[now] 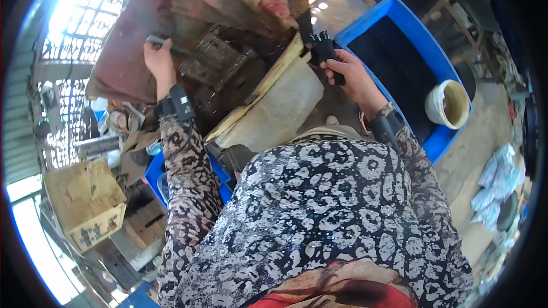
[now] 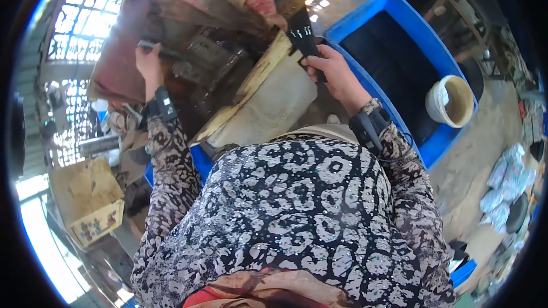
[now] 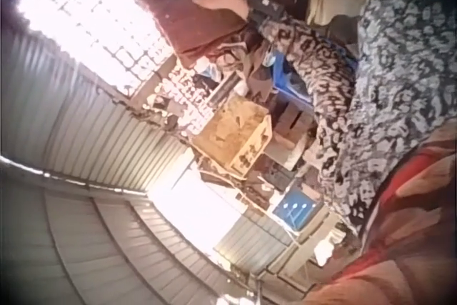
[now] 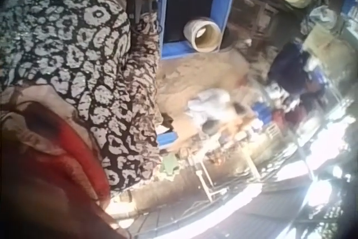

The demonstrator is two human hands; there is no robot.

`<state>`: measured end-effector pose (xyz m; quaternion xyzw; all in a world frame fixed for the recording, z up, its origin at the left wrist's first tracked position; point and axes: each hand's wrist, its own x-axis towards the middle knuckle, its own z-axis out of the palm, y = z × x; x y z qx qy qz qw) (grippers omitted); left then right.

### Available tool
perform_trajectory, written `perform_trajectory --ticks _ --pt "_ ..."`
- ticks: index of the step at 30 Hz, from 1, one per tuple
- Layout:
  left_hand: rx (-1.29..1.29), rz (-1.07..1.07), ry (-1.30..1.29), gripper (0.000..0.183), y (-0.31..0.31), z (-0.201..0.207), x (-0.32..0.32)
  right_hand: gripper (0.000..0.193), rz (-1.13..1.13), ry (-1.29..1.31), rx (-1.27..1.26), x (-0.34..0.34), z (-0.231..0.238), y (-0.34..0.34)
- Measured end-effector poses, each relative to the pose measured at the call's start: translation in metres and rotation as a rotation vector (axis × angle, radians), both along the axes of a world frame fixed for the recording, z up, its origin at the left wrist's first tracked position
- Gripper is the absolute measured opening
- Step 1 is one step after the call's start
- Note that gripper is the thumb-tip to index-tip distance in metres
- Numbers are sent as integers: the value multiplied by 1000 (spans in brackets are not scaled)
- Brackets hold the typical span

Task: Polishing small metal components using a stationary grinding machine.

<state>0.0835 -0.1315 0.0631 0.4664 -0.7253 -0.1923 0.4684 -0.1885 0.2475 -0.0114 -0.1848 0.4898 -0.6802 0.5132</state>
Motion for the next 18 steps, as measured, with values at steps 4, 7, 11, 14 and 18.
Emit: perform_trajectory --ticks 4,7,11,14,18 --pt "-201 98 -14 28 29 -20 -6 9 84 -21 -11 4 6 -6" --pt "-185 -241 34 25 121 -26 -39 9 146 -11 -20 6 8 -15" --pt "781 -631 123 40 201 -52 -59 12 344 16 -29 24 22 -38" --pt "924 -619 251 38 238 -34 -79 21 522 312 4 36 24 -53" --pt "932 -581 486 32 245 -32 -62 20 626 443 -70 68 38 -70"
